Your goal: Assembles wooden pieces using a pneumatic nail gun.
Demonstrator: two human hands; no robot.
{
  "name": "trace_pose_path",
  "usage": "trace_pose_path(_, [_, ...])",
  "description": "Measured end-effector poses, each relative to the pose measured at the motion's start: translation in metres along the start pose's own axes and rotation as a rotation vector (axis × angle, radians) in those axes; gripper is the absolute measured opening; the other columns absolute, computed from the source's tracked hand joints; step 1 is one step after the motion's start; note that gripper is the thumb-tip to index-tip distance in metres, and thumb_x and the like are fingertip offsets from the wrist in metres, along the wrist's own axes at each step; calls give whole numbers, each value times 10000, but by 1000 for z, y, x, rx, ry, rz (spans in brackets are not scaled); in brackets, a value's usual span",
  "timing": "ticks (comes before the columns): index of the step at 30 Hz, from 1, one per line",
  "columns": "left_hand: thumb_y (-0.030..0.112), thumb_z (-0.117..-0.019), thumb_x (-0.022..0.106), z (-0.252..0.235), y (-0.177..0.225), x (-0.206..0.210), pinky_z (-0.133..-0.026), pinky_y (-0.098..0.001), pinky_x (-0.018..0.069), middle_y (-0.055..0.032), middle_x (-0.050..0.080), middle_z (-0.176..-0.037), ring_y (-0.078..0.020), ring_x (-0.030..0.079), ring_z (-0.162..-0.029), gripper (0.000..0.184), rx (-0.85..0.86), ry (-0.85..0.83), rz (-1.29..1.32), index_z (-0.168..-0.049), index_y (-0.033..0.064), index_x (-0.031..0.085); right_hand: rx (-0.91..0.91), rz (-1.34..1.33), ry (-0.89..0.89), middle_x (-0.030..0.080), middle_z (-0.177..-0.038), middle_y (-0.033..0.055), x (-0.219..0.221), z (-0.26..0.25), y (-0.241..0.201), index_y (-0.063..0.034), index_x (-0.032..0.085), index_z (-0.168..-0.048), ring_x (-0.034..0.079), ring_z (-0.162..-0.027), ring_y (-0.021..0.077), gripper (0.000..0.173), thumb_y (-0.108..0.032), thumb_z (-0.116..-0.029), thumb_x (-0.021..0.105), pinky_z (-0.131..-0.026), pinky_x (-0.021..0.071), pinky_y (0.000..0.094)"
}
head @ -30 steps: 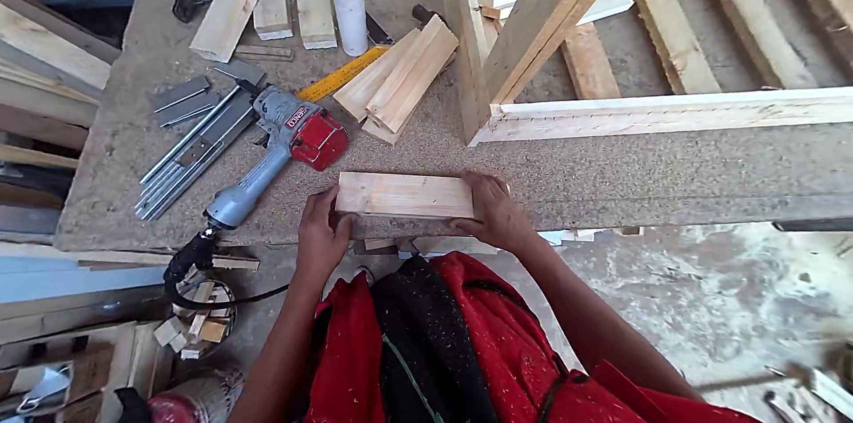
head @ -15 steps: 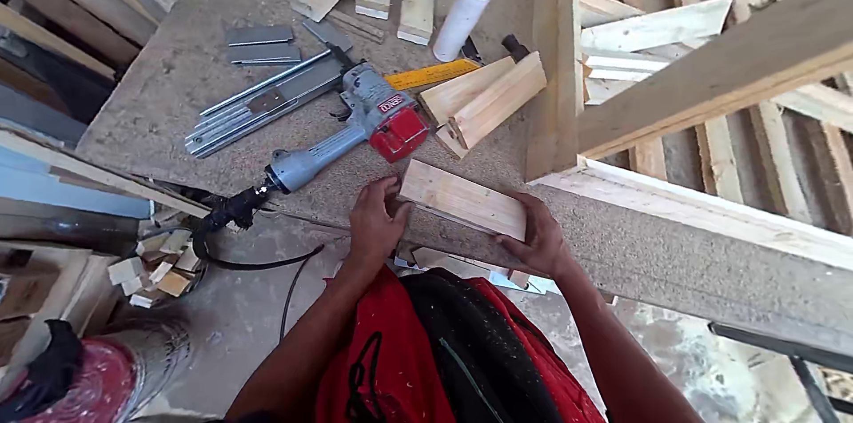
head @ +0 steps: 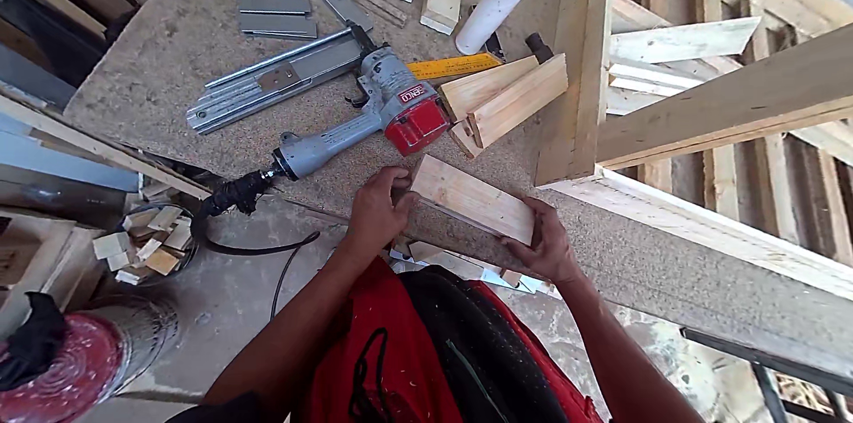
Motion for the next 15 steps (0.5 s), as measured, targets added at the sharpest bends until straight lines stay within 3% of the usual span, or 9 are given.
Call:
trace_pose_path(5, [233,-921,773,-7,9,-4,-934,-435,606,-38,763,-1105,-149,734,-1026,395,-8,-125,-89,-1258,71,646,-33,25,13,609,-1342,179,-5,0,-9,-45,436,-1471,614,-1223,300,928,-478,-756,840,-1048,513,499])
trace_pose_path(7, [245,-918,767,-14,28,-4,-922,-541,583,-90,733,-1177,-267,715,-1071,492,56,-251,-309,-1352,79,605,-39,0,9,604,-1355,182,-5,0,-10,-51,437,-1478,599,-1248,307,926,-470,-763,849,-1081,490,506])
trace_pose_path(9, [252,-867,814,-24,58,4,-895,-598,569,-146,615,-1356,-380,638,-1182,688,222,-388,-548,-1467,101,513,-44,-11,12,594,-1376,182,-5,0,-11,-48,438,-1482,581,-1280,307,923,-481,-774,843,-1123,453,506])
trace_pose_path(11, [257,-803,867,-37,87,20,-959,-577,535,-137,496,-1511,-398,528,-1312,857,459,-536,-757,-1532,116,440,-51,-12,10,584,-1400,173,-5,0,-12,-47,436,-1485,565,-1308,296,916,-509,-796,825,-1145,438,497])
trace_pose_path(12, [263,-763,888,-42,97,30,-1005,-587,482,-150,500,-1508,-413,501,-1322,907,569,-600,-840,-1535,109,438,-54,-12,15,586,-1398,173,-6,0,-12,-46,441,-1482,567,-1304,297,910,-517,-802,819,-1138,443,497])
trace_pose_path(15, [300,-681,902,-48,103,59,-1121,-556,332,-109,641,-1323,-351,531,-1288,901,781,-748,-1018,-1474,139,506,-40,-14,16,589,-1387,169,-7,0,-13,-52,444,-1478,568,-1296,310,899,-504,-799,821,-1127,445,508])
Point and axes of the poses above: each hand's wrist, its own z-axis away from the middle knuckle, its own x-axis out of the palm, y = z × x, the point moved 9 cm from there along -z, towards the middle knuckle
